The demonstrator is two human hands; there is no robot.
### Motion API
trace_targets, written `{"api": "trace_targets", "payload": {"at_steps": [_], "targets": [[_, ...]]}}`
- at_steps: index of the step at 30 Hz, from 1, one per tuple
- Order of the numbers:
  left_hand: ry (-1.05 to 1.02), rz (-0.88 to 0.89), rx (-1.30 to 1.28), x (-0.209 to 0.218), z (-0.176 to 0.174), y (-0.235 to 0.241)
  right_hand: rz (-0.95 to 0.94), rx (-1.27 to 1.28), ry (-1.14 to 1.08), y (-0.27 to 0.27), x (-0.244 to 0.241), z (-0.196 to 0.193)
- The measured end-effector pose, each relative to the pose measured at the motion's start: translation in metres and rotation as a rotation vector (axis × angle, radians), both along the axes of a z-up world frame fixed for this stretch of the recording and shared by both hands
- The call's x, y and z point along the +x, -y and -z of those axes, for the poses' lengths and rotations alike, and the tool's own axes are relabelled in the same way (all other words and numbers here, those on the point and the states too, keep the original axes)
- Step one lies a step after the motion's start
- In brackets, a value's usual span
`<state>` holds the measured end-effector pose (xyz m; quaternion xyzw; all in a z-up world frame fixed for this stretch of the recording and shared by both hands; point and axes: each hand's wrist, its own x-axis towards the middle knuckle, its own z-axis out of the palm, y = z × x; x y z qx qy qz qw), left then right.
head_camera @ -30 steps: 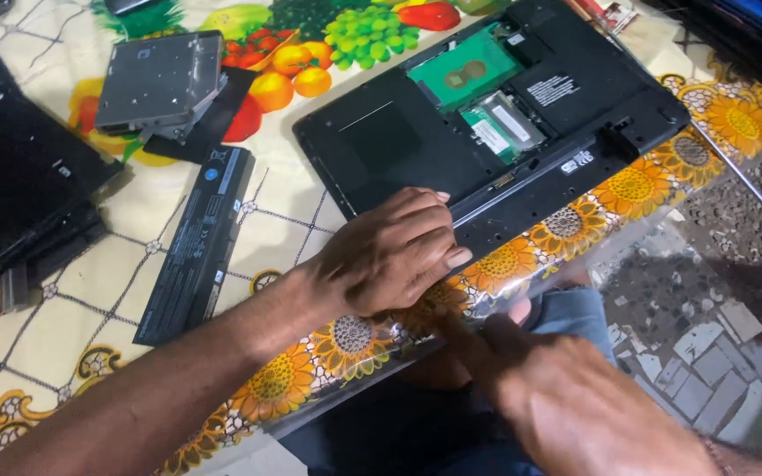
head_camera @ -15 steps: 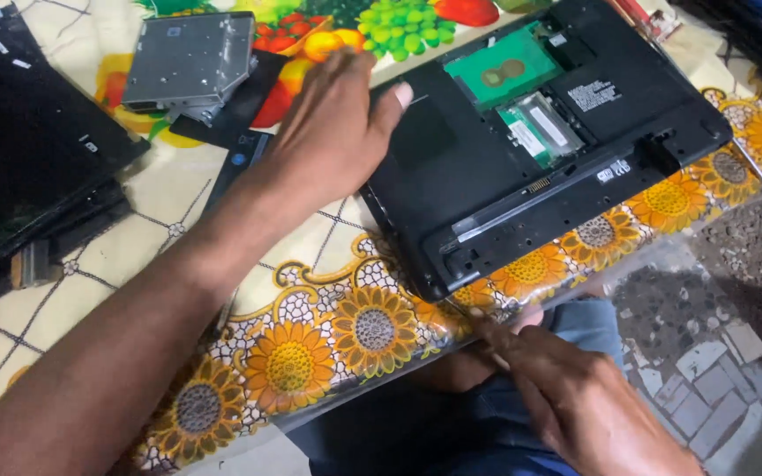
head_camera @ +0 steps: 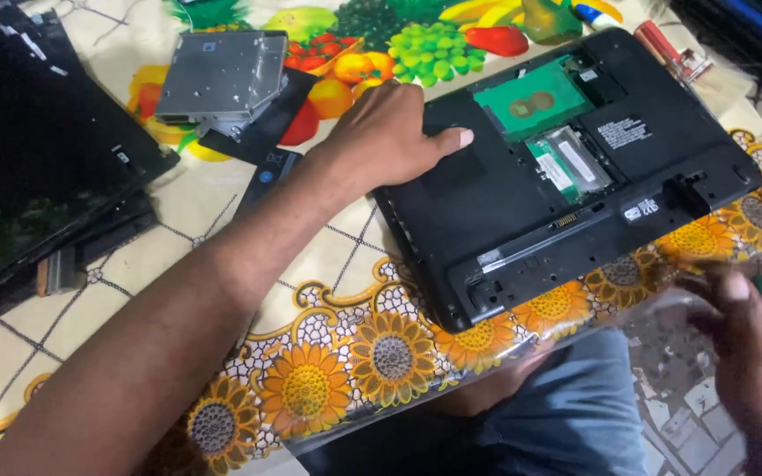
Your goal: The person uses a screwdriver to remove screws from the bottom casing of a laptop. They then use their hands to pry open and remove the back cover, exposing the internal components.
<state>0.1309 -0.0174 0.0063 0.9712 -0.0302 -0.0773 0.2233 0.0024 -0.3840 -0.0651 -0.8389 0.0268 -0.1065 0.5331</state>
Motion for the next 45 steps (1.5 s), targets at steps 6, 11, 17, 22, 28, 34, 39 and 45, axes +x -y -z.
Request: {"api": "trace_targets", "payload": {"at_steps": [6, 11, 17, 22, 28, 34, 39, 45], "targets": [[-0.018, -0.063, -0.028, -0.011, -0.003, 0.004, -0.443, -0.195, 0.15, 0.058, 0.061, 0.025], [-0.113, -0.099, -0.04, -0.039, -0.027, 0.009, -0.335, 0.333, -0.064, 0.046, 0.071, 0.018], [-0.143, -0.115, 0.003, -0.069, -0.039, 0.006, -0.271, 0.347, -0.057, 0.027, 0.094, 0.003], [-0.214, -0.192, -0.006, -0.089, -0.045, 0.001, -0.29, 0.484, -0.119, 0.001, 0.117, -0.031], [-0.317, -0.29, -0.076, -0.103, -0.057, -0.002, -0.43, 0.488, -0.13, -0.037, 0.145, -0.055], [-0.253, -0.32, -0.151, -0.103, -0.042, -0.011, -0.44, 0.269, -0.157, -0.056, 0.183, -0.047], [-0.337, -0.356, -0.202, -0.104, -0.051, -0.011, -0.459, 0.266, -0.144, -0.057, 0.189, -0.038], [-0.416, -0.364, -0.209, -0.102, -0.049, -0.01, -0.494, 0.242, -0.14, -0.059, 0.176, -0.039]]}}
